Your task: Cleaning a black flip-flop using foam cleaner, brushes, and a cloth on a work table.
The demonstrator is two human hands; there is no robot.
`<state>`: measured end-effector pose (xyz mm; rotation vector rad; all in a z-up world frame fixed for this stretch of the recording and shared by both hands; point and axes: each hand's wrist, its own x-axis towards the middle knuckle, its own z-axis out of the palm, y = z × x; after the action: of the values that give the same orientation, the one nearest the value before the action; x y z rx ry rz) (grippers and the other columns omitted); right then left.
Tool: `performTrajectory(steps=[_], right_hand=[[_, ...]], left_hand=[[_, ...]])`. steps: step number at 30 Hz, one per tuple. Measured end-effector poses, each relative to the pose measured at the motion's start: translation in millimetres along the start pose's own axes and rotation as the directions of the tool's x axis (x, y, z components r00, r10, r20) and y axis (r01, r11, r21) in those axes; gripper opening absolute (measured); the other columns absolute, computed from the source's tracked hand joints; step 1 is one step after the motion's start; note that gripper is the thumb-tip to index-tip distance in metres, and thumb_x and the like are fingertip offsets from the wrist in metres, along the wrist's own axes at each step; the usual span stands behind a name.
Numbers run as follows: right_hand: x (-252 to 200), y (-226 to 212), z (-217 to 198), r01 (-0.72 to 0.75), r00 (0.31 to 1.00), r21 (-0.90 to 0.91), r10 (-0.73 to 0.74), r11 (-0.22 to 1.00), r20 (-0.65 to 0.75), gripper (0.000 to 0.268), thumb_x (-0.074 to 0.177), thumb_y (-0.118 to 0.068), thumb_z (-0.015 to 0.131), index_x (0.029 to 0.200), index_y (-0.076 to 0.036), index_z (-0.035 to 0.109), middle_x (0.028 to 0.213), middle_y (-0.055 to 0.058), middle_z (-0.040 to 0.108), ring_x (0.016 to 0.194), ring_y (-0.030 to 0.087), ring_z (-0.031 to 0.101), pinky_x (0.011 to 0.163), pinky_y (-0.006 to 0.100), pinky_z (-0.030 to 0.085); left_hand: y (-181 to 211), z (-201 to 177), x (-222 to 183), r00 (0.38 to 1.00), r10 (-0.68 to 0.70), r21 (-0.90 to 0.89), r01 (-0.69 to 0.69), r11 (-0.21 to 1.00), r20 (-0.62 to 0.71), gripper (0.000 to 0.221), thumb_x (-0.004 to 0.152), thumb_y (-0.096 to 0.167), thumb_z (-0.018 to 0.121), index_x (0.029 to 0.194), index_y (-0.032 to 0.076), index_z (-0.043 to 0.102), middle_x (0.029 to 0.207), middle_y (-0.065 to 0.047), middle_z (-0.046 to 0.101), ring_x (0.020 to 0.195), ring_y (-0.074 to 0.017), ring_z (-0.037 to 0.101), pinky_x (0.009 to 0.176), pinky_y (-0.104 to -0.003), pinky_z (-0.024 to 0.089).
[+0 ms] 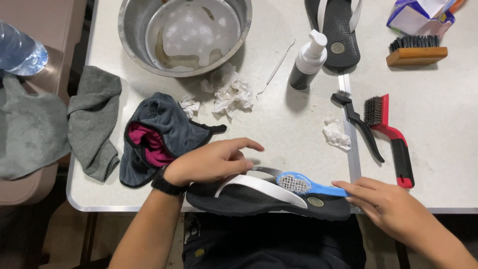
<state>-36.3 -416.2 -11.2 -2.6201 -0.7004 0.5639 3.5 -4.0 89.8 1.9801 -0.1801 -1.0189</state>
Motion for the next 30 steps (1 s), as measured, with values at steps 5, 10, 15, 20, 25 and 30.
performTrajectory(steps=[5,10,15,20,25,30], right_hand=[[-8,-15,17,-0.055,0.998,0.001,0.055,0.998,-0.016,0.053,0.091,-0.034,0.063,0.142,-0.048,0.059,0.097,-0.013,0.070,0.073,0.013,0.071,0.065,0.028,0.055],[-8,-36,20,-0.043,0.997,0.116,0.050,0.992,-0.060,0.055,0.089,-0.032,0.067,0.143,-0.042,0.061,0.095,-0.012,0.074,0.073,0.012,0.074,0.069,0.027,0.056],[-10,-57,23,0.030,0.993,0.105,-0.017,0.994,-0.116,0.055,0.090,-0.029,0.068,0.144,-0.036,0.060,0.086,-0.009,0.067,0.062,0.011,0.065,0.062,0.027,0.054],[-12,-59,25,0.006,0.994,0.127,0.008,0.992,-0.107,0.054,0.090,-0.029,0.068,0.143,-0.033,0.063,0.089,-0.009,0.070,0.067,0.010,0.068,0.066,0.026,0.053],[-19,-72,39,0.030,0.994,0.325,0.005,0.945,-0.106,0.044,0.091,-0.029,0.066,0.135,-0.026,0.072,0.091,-0.006,0.081,0.080,0.008,0.076,0.080,0.022,0.054],[-16,-101,61,-0.320,0.908,0.786,0.407,0.529,0.095,0.046,0.093,-0.011,0.064,0.137,-0.013,0.078,0.077,0.011,0.070,0.053,0.020,0.058,0.053,0.030,0.050]], left_hand=[[3,51,-69,0.537,0.417,0.358,-0.217,0.908,-0.733,0.040,0.092,0.019,0.064,0.129,0.004,0.058,0.118,-0.012,0.070,0.103,-0.0222,0.068,0.086,-0.034,0.059],[-66,174,-57,-0.078,0.514,0.493,-0.435,0.753,-0.854,0.024,0.082,0.041,0.075,0.089,0.021,0.063,0.081,0.000,0.057,0.071,-0.0145,0.057,0.072,-0.029,0.050],[-86,241,-36,0.901,-0.152,-0.476,-0.067,0.877,-0.406,0.032,0.079,0.031,0.100,0.076,0.015,0.073,0.060,0.007,0.059,0.054,0.0024,0.047,0.052,-0.014,0.044],[-94,235,-17,0.939,-0.182,-0.860,-0.173,0.481,-0.291,0.047,0.090,0.011,0.077,0.128,-0.003,0.055,0.109,-0.017,0.074,0.080,-0.0213,0.077,0.052,-0.026,0.063],[-71,216,-33,0.891,-0.226,-0.845,-0.253,0.470,-0.393,0.058,0.082,0.009,0.083,0.133,0.003,0.057,0.114,-0.019,0.070,0.083,-0.0185,0.072,0.053,-0.028,0.067],[-59,199,-29,0.836,-0.224,-0.757,-0.297,0.582,-0.501,0.077,0.080,0.012,0.083,0.141,0.010,0.037,0.110,-0.017,0.066,0.083,-0.0148,0.074,0.048,-0.028,0.069]])
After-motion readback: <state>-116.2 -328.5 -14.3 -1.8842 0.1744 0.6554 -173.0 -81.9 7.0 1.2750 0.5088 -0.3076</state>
